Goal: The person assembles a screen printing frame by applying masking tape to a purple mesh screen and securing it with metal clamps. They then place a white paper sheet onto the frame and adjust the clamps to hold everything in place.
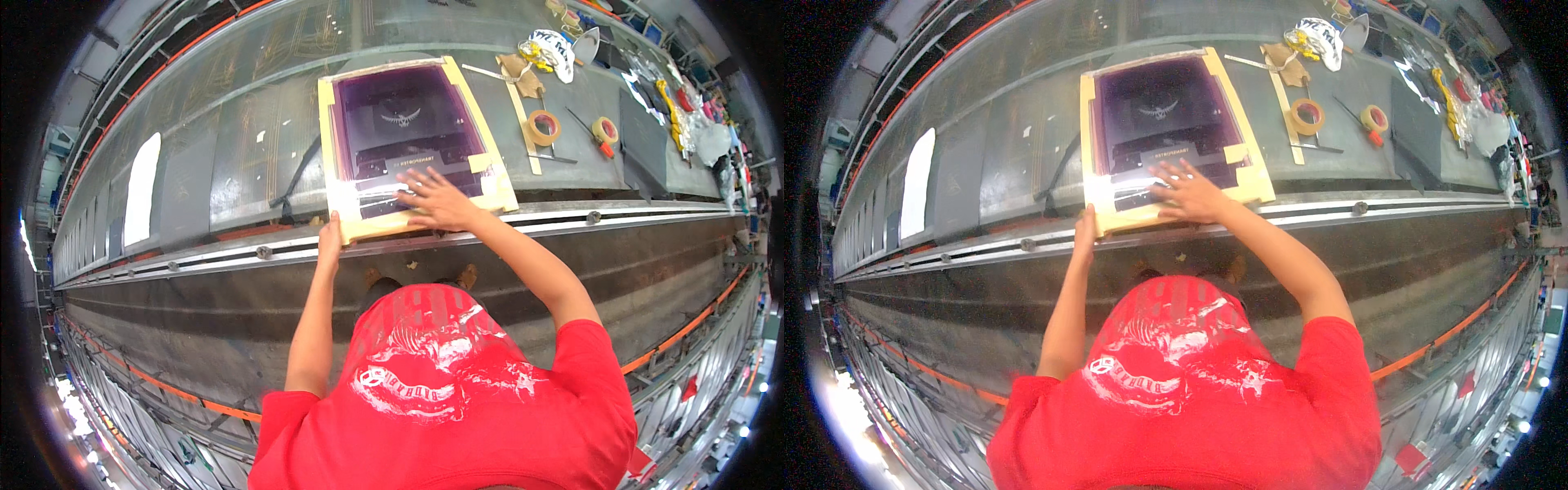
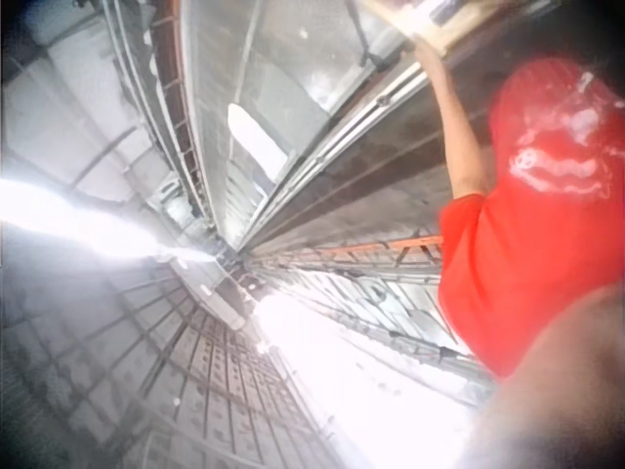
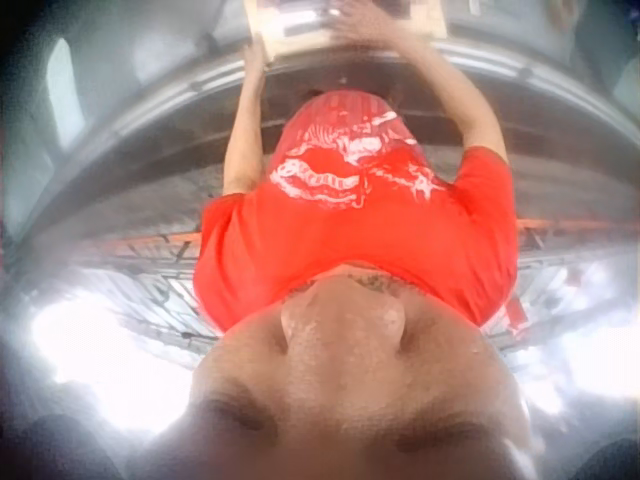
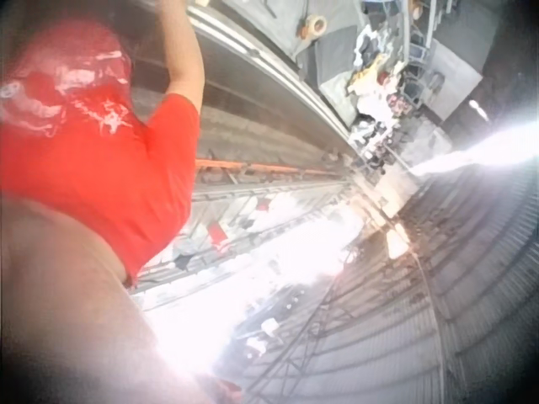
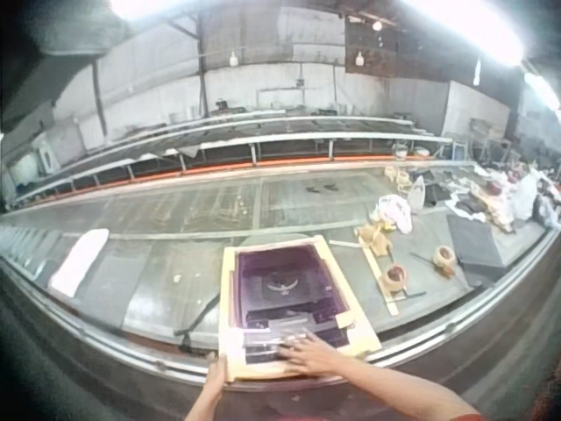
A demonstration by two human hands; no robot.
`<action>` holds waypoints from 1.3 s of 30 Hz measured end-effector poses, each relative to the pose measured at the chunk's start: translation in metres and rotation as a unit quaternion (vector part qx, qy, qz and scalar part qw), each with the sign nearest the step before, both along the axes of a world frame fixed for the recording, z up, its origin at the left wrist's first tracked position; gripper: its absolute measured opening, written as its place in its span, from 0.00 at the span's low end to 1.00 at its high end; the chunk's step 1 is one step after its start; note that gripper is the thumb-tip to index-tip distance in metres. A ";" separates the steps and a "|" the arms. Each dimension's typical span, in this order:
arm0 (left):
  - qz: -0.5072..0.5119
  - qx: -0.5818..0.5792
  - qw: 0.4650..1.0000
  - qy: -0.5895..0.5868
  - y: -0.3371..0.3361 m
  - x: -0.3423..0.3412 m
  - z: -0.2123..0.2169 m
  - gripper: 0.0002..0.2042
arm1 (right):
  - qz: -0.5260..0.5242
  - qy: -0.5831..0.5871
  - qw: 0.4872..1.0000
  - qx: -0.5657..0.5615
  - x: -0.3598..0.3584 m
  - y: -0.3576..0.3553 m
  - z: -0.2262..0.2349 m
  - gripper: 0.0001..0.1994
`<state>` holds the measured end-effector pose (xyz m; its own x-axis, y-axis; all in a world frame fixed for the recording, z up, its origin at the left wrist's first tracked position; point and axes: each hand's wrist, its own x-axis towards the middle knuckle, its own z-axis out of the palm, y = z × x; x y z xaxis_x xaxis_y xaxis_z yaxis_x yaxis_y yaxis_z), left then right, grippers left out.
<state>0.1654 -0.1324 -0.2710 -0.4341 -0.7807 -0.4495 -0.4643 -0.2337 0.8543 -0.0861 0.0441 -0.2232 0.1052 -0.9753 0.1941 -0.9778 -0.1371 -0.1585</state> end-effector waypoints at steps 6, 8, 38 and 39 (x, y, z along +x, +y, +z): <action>-0.027 -0.101 0.984 -0.145 -0.010 0.004 -0.024 0.39 | 0.067 0.004 0.996 0.066 0.021 -0.031 -0.039 0.35; -0.029 -0.115 0.984 -0.135 -0.011 0.005 -0.026 0.39 | 0.072 0.023 0.996 0.043 0.023 -0.033 -0.045 0.35; -0.026 -0.187 0.963 -0.194 -0.012 0.002 -0.033 0.41 | 0.084 0.027 0.987 0.137 -0.047 0.043 0.000 0.43; -0.032 -0.216 0.952 -0.214 -0.012 0.002 -0.032 0.41 | 0.066 0.016 0.987 0.143 -0.038 0.037 -0.002 0.43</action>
